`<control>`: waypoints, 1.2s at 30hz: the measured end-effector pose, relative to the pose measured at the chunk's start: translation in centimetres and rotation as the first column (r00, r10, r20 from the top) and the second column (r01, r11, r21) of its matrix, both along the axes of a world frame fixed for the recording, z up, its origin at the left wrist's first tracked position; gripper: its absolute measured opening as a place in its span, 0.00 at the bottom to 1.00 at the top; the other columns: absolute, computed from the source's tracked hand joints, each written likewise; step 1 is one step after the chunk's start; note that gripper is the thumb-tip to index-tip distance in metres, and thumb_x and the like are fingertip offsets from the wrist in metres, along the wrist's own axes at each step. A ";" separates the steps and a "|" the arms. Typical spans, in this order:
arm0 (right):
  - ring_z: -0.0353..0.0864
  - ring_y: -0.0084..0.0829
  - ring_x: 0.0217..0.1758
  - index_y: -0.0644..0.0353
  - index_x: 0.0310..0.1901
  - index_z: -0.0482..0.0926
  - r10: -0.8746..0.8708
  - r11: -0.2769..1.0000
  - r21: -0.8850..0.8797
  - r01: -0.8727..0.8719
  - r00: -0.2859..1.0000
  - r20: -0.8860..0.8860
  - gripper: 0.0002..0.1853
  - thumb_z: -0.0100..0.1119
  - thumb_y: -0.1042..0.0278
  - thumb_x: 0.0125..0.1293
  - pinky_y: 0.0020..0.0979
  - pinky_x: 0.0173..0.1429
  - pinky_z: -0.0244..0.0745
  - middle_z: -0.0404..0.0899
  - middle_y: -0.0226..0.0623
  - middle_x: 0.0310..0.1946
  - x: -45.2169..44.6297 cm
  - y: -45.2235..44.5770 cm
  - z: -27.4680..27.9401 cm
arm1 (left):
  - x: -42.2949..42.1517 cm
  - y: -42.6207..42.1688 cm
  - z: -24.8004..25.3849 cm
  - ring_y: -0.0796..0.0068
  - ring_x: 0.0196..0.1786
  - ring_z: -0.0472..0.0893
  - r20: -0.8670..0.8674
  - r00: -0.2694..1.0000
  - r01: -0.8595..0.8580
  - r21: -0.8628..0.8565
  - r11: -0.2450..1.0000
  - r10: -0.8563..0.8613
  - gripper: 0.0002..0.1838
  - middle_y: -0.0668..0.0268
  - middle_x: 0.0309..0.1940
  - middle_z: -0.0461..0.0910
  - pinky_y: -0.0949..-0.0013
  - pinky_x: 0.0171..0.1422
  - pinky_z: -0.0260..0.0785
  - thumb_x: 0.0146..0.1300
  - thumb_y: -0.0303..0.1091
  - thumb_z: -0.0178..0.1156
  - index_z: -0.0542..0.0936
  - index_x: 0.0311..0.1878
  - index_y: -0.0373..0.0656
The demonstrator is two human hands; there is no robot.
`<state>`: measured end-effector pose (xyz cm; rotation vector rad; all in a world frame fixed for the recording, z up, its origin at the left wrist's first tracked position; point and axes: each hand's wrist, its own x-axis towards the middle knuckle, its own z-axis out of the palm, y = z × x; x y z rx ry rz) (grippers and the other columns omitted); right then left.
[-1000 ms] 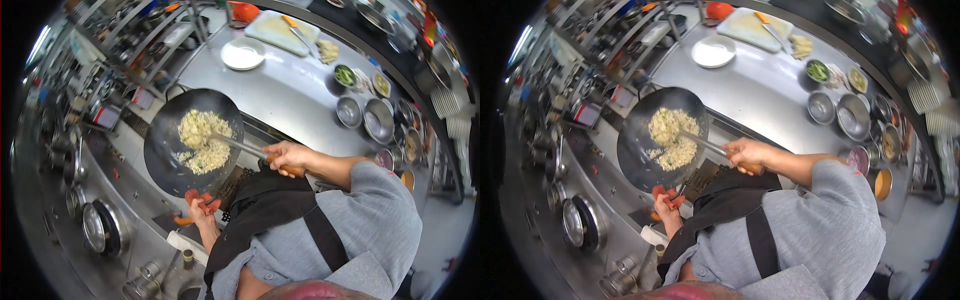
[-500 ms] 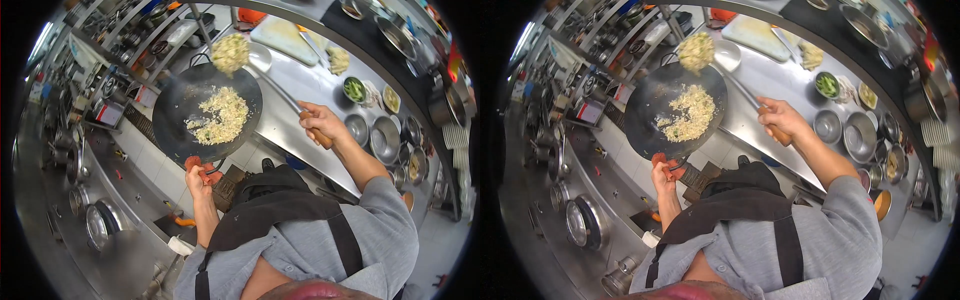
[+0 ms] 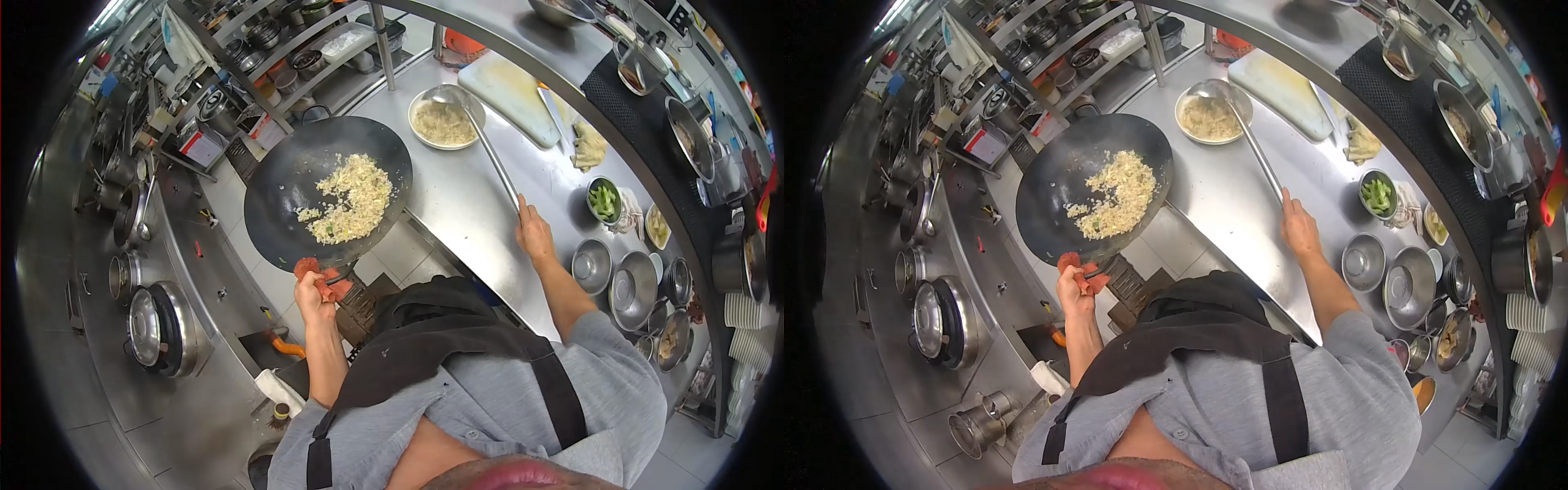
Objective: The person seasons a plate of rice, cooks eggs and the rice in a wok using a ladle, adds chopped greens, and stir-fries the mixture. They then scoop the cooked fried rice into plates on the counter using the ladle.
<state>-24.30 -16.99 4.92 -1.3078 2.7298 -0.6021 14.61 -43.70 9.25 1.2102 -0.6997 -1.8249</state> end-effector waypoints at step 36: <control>0.74 0.24 0.17 0.67 0.65 0.66 0.321 0.926 -0.067 -0.372 0.680 0.659 0.30 0.56 0.75 0.59 0.29 0.25 0.70 0.75 0.37 0.17 21.1 -20.4 13.4 | 6.9 -10.2 -3.5 0.56 0.20 0.78 -0.061 0.984 -0.144 0.257 0.956 0.165 0.23 0.49 0.37 0.75 0.45 0.29 0.81 0.53 0.25 0.47 0.69 0.55 0.43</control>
